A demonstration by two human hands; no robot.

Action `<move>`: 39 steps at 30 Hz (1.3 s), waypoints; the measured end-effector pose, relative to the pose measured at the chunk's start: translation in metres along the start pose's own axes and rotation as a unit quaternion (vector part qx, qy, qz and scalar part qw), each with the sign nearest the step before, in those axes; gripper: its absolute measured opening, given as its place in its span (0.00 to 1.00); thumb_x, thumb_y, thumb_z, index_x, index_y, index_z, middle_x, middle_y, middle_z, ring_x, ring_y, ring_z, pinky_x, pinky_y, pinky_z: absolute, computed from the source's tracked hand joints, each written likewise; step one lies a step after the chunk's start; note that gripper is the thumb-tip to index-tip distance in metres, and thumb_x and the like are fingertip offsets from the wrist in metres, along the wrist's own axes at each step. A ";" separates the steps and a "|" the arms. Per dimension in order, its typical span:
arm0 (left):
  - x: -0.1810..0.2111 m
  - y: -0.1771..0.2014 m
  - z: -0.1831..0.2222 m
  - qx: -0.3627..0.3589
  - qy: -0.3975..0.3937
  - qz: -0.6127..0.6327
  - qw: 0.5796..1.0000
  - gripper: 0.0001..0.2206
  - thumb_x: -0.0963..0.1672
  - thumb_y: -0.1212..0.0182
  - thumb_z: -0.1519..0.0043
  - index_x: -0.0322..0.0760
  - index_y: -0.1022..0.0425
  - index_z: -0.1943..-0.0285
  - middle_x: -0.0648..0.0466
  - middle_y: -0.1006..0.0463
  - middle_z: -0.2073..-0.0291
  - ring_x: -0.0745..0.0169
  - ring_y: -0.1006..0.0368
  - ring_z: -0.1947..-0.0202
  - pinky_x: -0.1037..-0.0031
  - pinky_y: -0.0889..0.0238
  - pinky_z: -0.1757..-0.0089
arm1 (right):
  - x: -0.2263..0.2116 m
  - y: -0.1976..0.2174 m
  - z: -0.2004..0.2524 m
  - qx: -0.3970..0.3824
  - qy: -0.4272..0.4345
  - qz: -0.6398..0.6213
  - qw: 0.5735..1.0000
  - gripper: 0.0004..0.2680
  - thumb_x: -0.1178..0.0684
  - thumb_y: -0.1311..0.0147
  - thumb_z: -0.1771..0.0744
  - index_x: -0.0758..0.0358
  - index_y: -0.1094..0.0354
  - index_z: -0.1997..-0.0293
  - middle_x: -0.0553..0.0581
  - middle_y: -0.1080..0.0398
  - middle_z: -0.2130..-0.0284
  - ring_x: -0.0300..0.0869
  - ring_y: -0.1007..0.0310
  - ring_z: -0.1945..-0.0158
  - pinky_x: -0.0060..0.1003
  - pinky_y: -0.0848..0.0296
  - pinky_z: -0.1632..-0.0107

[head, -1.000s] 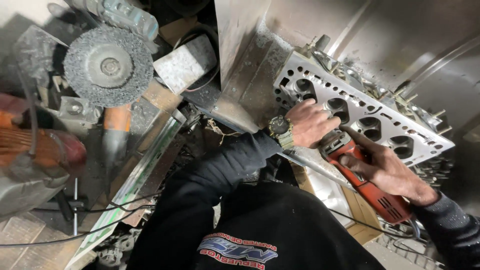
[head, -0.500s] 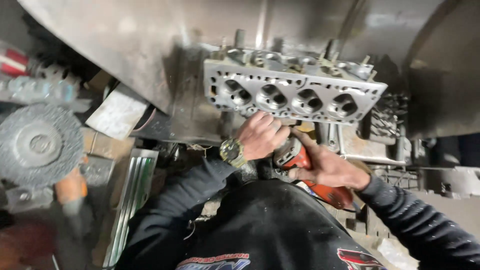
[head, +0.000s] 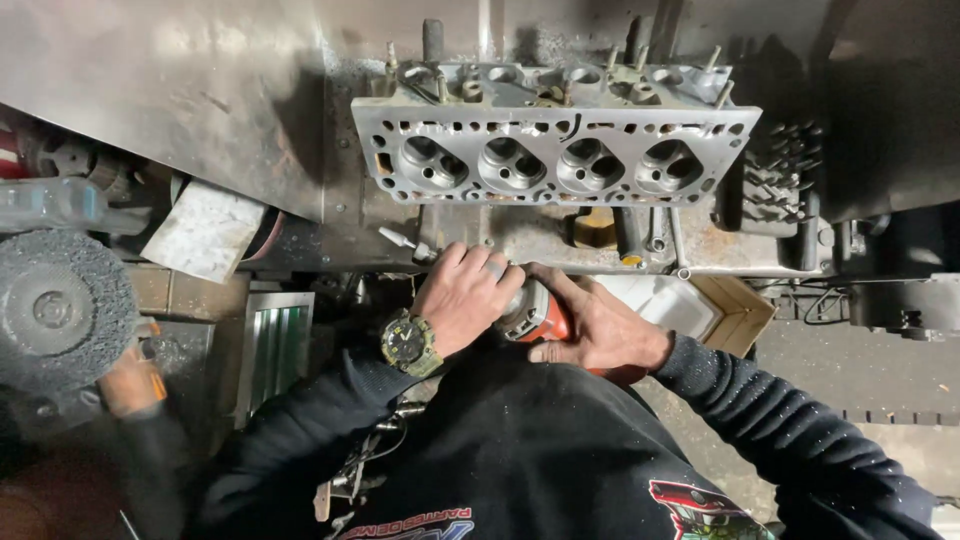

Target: Porting and polishing the internal ports of an engine cylinder head using a die grinder.

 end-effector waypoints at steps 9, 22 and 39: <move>-0.018 0.019 -0.004 0.002 -0.009 -0.038 0.999 0.09 0.40 0.43 0.32 0.43 0.28 0.68 0.49 0.33 0.73 0.49 0.34 0.67 0.60 0.34 0.56 | -0.032 0.005 -0.014 0.023 0.056 0.036 0.998 0.39 0.37 0.26 0.41 0.61 0.45 0.26 0.72 0.20 0.67 0.68 0.18 0.65 0.62 0.21 0.65; -0.007 0.081 0.008 0.137 0.056 0.018 0.989 0.18 0.37 0.45 0.31 0.47 0.18 0.36 0.40 0.24 0.33 0.36 0.30 0.31 0.47 0.53 0.28 | -0.047 0.013 -0.035 0.170 0.131 0.009 0.977 0.39 0.34 0.26 0.41 0.59 0.43 0.26 0.65 0.20 0.63 0.62 0.16 0.59 0.55 0.17 0.57; -0.038 -0.109 0.237 0.123 0.441 0.103 0.883 0.13 0.49 0.54 0.28 0.42 0.24 0.54 0.61 0.24 0.65 0.50 0.22 0.63 0.69 0.31 0.64 | -0.080 -0.041 -0.064 0.244 0.116 -0.196 0.943 0.38 0.38 0.30 0.37 0.60 0.52 0.21 0.70 0.25 0.43 0.64 0.24 0.40 0.62 0.26 0.38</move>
Point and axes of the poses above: each hand's wrist, its own z-axis away from the middle knuckle, its own y-axis out of the back of the hand, x = y × z, the point moved 7 cm from there along -z, towards the middle knuckle
